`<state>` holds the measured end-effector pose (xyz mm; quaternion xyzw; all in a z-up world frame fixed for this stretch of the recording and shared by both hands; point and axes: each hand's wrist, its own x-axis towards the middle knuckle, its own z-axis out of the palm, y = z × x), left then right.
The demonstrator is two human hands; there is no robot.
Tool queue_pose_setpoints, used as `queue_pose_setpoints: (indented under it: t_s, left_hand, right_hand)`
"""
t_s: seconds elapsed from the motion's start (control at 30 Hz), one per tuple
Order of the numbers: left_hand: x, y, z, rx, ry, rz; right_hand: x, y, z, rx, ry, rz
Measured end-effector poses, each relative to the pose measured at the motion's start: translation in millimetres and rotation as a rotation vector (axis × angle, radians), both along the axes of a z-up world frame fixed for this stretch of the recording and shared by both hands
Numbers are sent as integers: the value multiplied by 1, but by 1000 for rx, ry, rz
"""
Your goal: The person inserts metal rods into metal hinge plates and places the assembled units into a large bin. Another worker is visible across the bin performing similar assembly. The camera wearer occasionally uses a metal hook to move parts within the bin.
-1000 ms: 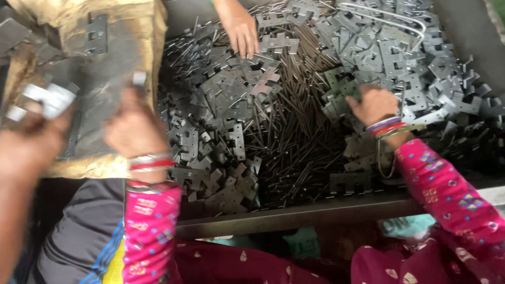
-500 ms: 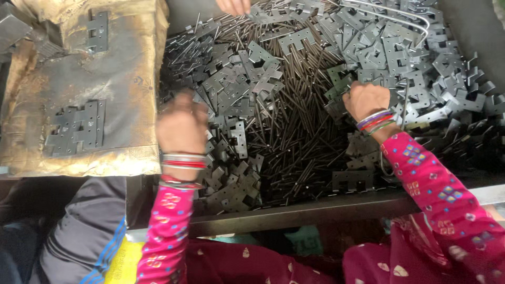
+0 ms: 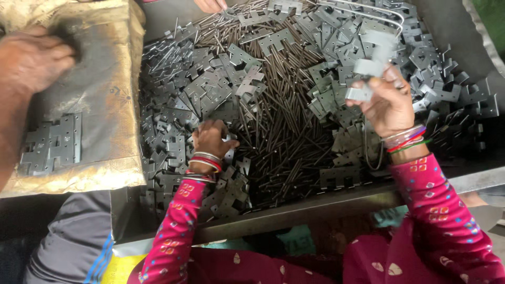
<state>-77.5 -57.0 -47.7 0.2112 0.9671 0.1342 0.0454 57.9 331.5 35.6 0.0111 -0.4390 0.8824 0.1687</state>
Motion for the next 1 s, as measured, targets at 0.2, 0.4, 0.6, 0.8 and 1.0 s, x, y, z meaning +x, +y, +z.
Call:
queue_pose_setpoints:
  t_s: [0.2, 0.4, 0.6, 0.8, 1.0]
  left_hand:
    - [-14, -15, 28, 905, -247, -258]
    - [-15, -22, 63, 1039, -244, 308]
    - [-12, -32, 75, 1544, -618, 265]
    - [-12, -32, 85, 1704, -747, 173]
    - [30, 25, 64, 1371, -669, 213]
  right_hand:
    - [-19, -43, -21, 19, -348, 310]
    - [-38, -142, -73, 1709, 71, 257]
    - [-33, -151, -79, 1736, 210, 103]
    - [-29, -68, -36, 447, -271, 203]
    - [-15, -66, -20, 10, -641, 336]
